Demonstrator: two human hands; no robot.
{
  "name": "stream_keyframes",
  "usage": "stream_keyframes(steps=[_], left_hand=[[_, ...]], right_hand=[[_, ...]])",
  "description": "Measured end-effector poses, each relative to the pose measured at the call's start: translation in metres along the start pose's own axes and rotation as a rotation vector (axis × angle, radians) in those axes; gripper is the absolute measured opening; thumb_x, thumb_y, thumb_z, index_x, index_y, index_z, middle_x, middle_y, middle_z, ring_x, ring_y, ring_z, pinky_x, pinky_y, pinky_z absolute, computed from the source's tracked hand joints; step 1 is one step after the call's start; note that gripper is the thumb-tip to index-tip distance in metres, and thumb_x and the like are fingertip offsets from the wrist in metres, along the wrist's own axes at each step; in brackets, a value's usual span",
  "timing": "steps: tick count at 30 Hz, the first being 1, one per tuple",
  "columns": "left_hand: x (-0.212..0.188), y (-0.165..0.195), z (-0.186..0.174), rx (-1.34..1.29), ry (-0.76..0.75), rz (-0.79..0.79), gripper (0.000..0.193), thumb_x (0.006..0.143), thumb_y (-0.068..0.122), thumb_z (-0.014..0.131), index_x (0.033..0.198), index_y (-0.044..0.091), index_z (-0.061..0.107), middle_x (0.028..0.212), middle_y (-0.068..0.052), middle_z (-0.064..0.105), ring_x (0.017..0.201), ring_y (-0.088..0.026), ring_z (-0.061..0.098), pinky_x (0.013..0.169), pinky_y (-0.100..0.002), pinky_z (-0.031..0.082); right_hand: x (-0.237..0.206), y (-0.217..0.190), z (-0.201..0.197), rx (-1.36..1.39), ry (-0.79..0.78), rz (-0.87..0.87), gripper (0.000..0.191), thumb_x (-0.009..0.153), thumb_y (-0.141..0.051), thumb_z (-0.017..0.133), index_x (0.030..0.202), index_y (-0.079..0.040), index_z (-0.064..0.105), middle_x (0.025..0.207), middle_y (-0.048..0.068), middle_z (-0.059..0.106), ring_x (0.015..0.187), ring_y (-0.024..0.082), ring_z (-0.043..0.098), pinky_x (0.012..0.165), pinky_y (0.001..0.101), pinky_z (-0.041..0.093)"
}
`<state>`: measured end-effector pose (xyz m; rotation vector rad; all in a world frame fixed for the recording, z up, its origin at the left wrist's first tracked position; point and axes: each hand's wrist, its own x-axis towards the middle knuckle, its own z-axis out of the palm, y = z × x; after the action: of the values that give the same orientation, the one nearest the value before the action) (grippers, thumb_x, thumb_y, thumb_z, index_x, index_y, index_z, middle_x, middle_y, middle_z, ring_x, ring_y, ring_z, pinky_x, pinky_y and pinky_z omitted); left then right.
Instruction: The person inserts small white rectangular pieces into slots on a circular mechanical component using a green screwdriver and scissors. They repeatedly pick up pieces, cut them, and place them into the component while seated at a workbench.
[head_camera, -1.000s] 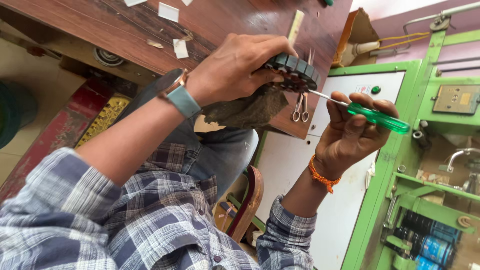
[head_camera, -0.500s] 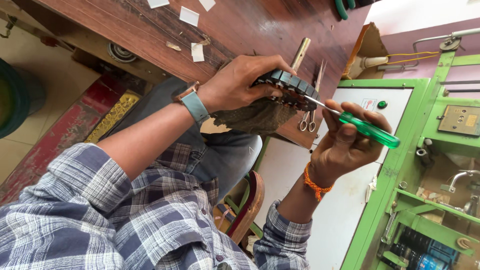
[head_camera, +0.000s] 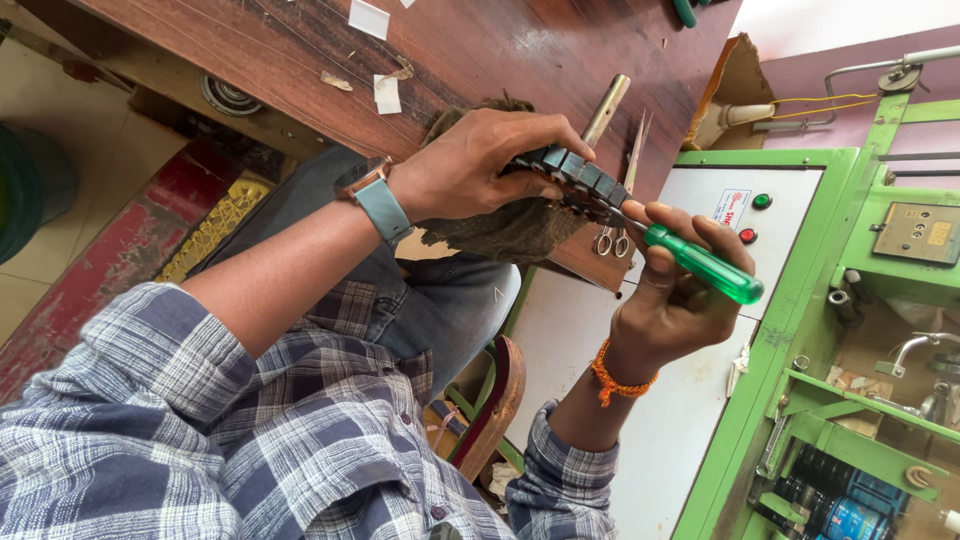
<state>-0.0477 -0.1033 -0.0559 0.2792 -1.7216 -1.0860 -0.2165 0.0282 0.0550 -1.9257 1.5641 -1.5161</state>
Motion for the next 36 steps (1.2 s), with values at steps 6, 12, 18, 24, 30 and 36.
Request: stream_keyframes(steps=[6,12,18,24,30,36], left_hand=[[0.001,-0.003,0.001,-0.01,-0.006,0.037,0.04,0.095,0.013,0.077,0.13,0.013,0.058,0.111,-0.006,0.071,0.102,-0.028,0.071,0.086,-0.042,0.054],[0.0,-0.004,0.002,0.017,0.006,0.003,0.04,0.094,0.014,0.078,0.129,0.013,0.058,0.107,-0.006,0.072,0.098,-0.028,0.071,0.083,-0.042,0.053],[0.002,-0.003,0.001,-0.026,0.03,0.008,0.039,0.094,0.011,0.076,0.128,0.011,0.057,0.109,-0.008,0.072,0.101,-0.03,0.071,0.085,-0.042,0.053],[0.004,0.002,0.0,-0.053,0.024,-0.003,0.038,0.094,0.012,0.075,0.128,0.011,0.058,0.109,-0.008,0.072,0.102,-0.03,0.071,0.085,-0.042,0.054],[0.008,0.015,-0.008,0.011,0.017,0.002,0.038,0.091,0.016,0.078,0.125,0.012,0.061,0.106,-0.005,0.071,0.099,-0.027,0.067,0.087,-0.041,0.052],[0.011,0.035,0.005,0.218,0.13,0.103,0.039,0.089,0.019,0.079,0.123,0.013,0.063,0.113,-0.004,0.067,0.105,-0.03,0.06,0.096,-0.041,0.049]], right_hand=[[-0.005,-0.012,-0.001,0.011,0.077,-0.015,0.033,0.114,-0.013,0.069,0.136,0.004,0.05,0.113,0.025,0.071,0.105,0.032,0.076,0.092,0.0423,0.065],[-0.005,0.004,0.002,0.121,0.159,-0.032,0.039,0.11,-0.017,0.072,0.134,0.003,0.049,0.113,0.026,0.071,0.104,0.033,0.076,0.09,0.0424,0.069],[-0.001,0.009,0.003,0.101,0.12,-0.028,0.04,0.111,-0.018,0.071,0.135,0.004,0.048,0.114,0.025,0.071,0.105,0.033,0.076,0.09,0.0411,0.069],[0.007,-0.003,0.004,0.042,0.06,0.004,0.035,0.113,-0.013,0.067,0.136,0.005,0.047,0.115,0.025,0.071,0.107,0.032,0.076,0.094,0.0414,0.068],[0.008,-0.012,0.008,-0.086,0.0,0.01,0.034,0.115,-0.009,0.063,0.139,0.006,0.045,0.119,0.025,0.07,0.111,0.032,0.075,0.097,0.0394,0.067],[0.008,-0.012,0.005,-0.109,-0.039,0.055,0.033,0.116,-0.009,0.063,0.139,0.006,0.045,0.121,0.024,0.069,0.112,0.031,0.075,0.099,0.0388,0.068]])
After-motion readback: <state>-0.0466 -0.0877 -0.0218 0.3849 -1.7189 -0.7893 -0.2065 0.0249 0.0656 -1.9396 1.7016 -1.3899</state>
